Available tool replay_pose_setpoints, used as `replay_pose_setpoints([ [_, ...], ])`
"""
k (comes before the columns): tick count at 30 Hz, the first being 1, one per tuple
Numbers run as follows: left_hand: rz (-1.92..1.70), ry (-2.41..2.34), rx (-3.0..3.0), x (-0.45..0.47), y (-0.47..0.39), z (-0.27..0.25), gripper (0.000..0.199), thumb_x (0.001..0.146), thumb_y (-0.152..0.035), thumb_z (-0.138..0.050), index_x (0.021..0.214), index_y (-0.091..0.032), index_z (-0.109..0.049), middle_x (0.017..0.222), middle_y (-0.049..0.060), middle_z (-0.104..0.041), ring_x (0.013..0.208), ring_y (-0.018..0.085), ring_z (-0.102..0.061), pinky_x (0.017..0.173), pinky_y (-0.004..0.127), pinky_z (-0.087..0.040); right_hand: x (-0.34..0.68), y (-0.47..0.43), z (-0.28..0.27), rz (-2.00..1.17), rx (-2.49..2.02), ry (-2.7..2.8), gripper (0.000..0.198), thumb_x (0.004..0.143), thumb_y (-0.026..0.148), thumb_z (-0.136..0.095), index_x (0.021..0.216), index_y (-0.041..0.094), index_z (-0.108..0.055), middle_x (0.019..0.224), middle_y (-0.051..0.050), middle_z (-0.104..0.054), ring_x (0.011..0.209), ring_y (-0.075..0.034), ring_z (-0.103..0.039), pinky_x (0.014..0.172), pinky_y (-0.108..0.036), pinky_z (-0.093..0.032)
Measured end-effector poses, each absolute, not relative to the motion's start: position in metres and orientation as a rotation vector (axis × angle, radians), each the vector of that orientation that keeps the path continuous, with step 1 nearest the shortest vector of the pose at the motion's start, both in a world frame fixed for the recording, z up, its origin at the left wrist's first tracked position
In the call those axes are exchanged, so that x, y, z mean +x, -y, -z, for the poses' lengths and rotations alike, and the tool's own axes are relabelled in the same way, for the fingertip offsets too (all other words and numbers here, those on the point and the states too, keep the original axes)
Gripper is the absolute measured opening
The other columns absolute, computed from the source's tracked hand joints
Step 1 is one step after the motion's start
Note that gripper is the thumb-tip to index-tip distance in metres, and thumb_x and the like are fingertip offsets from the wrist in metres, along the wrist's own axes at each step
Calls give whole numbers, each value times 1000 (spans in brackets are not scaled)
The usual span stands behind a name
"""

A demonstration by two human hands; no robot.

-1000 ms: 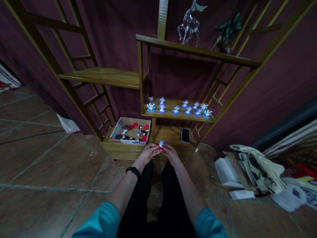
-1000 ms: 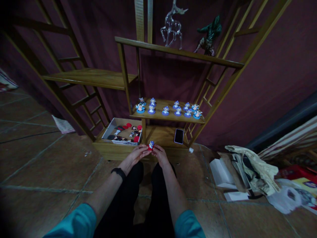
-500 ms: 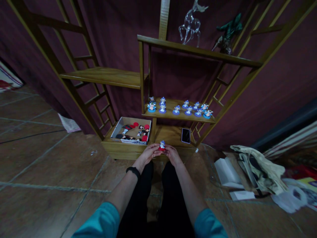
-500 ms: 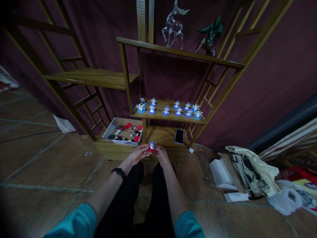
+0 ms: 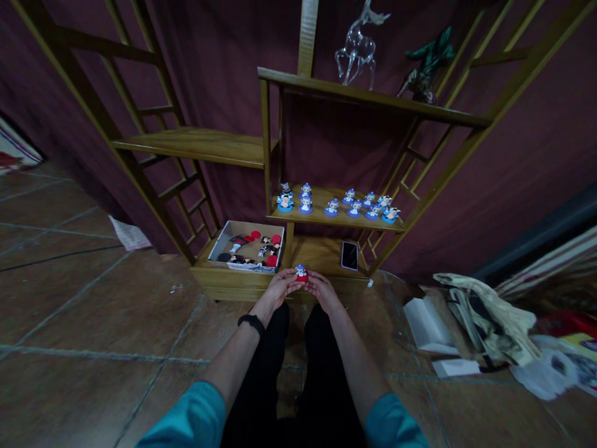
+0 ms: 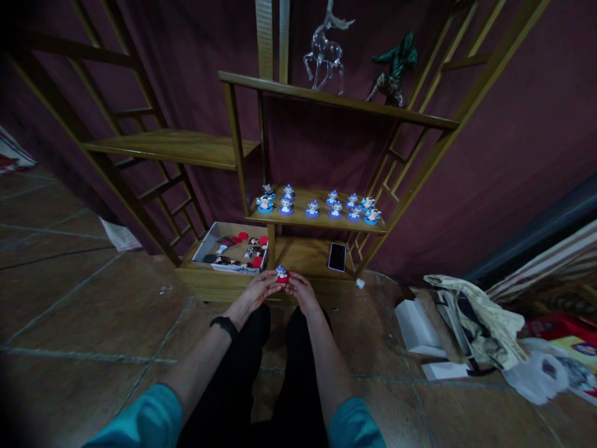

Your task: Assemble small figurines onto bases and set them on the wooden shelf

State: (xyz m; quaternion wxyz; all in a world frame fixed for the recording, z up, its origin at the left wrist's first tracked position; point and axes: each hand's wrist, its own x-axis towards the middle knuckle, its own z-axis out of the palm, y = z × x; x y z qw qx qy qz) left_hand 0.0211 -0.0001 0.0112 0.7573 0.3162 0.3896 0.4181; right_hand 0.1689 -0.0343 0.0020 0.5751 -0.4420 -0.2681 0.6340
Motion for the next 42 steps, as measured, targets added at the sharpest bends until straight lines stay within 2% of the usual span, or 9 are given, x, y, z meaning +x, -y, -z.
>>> replay_pose_setpoints([
  [5,-896,-828,719,21,0,-11,26,74,-14,-64,97,-11,-54,83,11,-68,71,16,-66,69,26,-53,167,36,-5,-1483,-1032,656,35,58,28,-74,90,19,-65,76,-1,-67,63,-11,-58,66,-27,-46],
  [13,-873,-812,747,21,-1,-7,25,72,-18,-66,93,-12,-55,81,8,-68,71,14,-66,72,26,-52,167,41,-9,-1483,-1012,684,42,55,28,-76,95,19,-65,90,-4,-68,73,-13,-61,72,-29,-45],
  [21,-890,-798,789,21,-1,-3,25,69,-20,-70,89,-12,-57,78,7,-67,70,13,-65,72,26,-51,169,39,-3,-1482,-984,707,39,57,30,-75,93,18,-66,89,-5,-68,75,-14,-61,72,-30,-47],
  [29,-842,-754,869,22,5,-13,33,67,-21,-71,98,-13,-62,88,9,-67,74,12,-63,74,25,-48,171,41,-4,-1518,-933,776,37,60,32,-74,94,20,-66,93,-5,-68,78,-14,-61,74,-30,-46],
  [42,-921,-806,1027,27,8,-10,43,56,-26,-77,94,-12,-62,78,6,-66,67,12,-60,66,24,-44,169,46,-11,-1501,-934,800,42,58,36,-74,96,21,-65,97,-5,-68,86,-17,-61,80,-33,-45],
])
